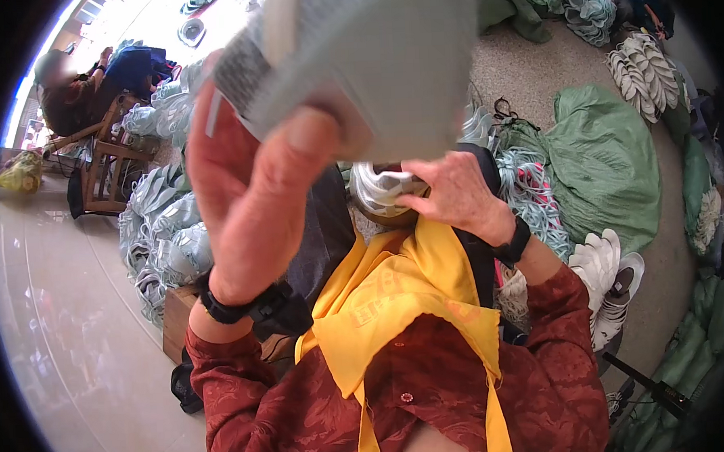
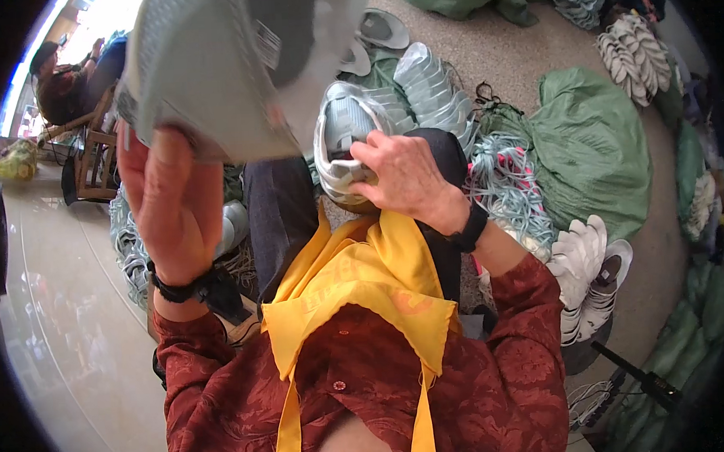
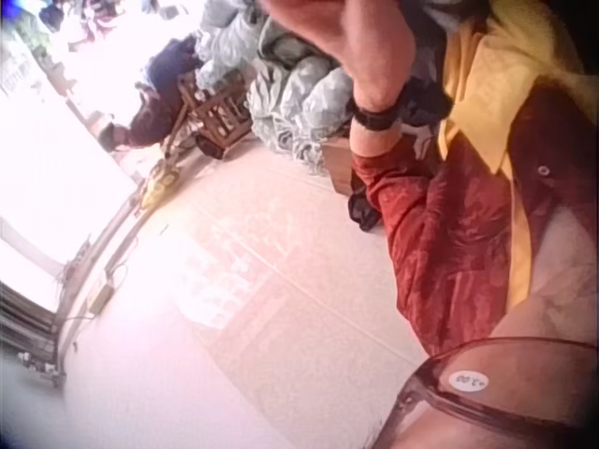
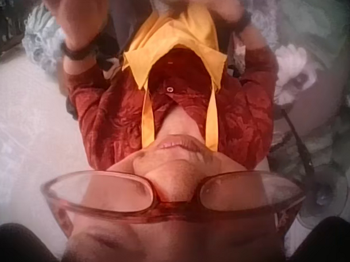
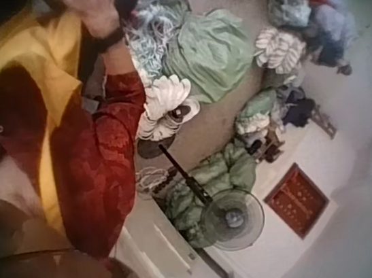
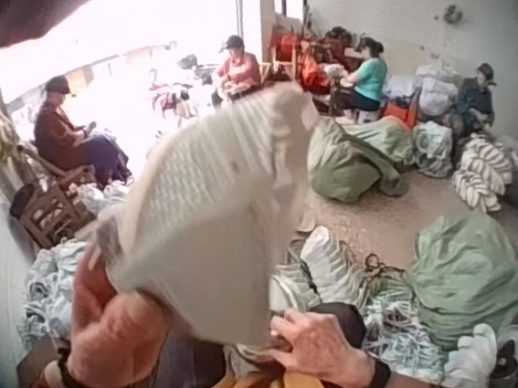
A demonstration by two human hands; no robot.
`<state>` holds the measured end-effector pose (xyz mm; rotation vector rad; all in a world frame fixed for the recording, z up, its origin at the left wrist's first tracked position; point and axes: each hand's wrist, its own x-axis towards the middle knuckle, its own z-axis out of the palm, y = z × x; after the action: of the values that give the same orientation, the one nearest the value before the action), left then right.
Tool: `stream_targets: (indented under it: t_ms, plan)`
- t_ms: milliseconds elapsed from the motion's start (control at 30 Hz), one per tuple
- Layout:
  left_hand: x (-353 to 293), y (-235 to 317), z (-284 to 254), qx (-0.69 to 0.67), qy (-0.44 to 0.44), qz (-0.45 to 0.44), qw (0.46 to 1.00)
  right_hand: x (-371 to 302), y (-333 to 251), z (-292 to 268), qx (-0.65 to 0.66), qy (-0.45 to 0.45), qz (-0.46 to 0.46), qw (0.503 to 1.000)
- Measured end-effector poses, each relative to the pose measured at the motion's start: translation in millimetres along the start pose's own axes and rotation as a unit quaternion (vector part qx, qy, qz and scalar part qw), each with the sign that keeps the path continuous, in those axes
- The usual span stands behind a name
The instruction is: The person sits on the floor surrounded by piles of shoes and laces a single white sneaker. They thread the laces through the eyelets, pull them tight, and tie a knot. Finally, they insert a red insole into the shoe.
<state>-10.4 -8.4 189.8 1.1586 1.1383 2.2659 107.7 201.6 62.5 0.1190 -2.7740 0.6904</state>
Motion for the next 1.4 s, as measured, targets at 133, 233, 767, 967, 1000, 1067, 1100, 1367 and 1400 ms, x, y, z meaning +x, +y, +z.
stream_targets:
  t_ms: [133, 233, 767, 967, 1000, 1067, 1100, 1367, 1400]
  plan:
    - [30.8, -1.3, -20.9, 0.040, 0.058, 0.074, 0.995, -18.1, 9.6, -20.9, 0.036, -0.020, -0.016, 0.999]
    - [47.8, -0.1, -49.5, 0.078, 0.122, 0.079, 0.986, -44.5, 25.9, -44.8, 0.166, -0.045, 0.010, 0.985]
    - [-62.8, -80.8, -38.3, 0.206, 0.119, -0.111, 0.965, -176.0, 126.0, -73.3, 0.627, 0.317, 0.246, 0.668]
    - [-108.9, -113.3, -18.4, 0.529, -0.104, -0.070, 0.839, -153.0, 83.5, -55.0, 0.517, 0.278, 0.242, 0.773]
    - [-110.6, -120.2, -15.6, 0.518, -0.127, -0.070, 0.843, -147.7, 74.0, -52.2, 0.496, 0.272, 0.239, 0.789]
    - [-113.4, -126.2, -13.8, 0.541, -0.181, -0.073, 0.818, -141.1, 64.4, -54.2, 0.463, 0.207, 0.212, 0.835]
    - [-113.0, -129.7, -11.9, 0.550, -0.211, -0.075, 0.804, -139.4, 56.7, -51.8, 0.452, 0.202, 0.223, 0.840]
    - [-104.9, -159.8, -29.3, 0.527, -0.250, -0.043, 0.811, -86.0, -6.6, -25.9, 0.188, 0.112, 0.076, 0.973]
    - [-101.6, -160.0, -31.5, 0.524, -0.268, 0.002, 0.809, -81.6, -10.1, -19.8, 0.189, 0.100, 0.068, 0.975]
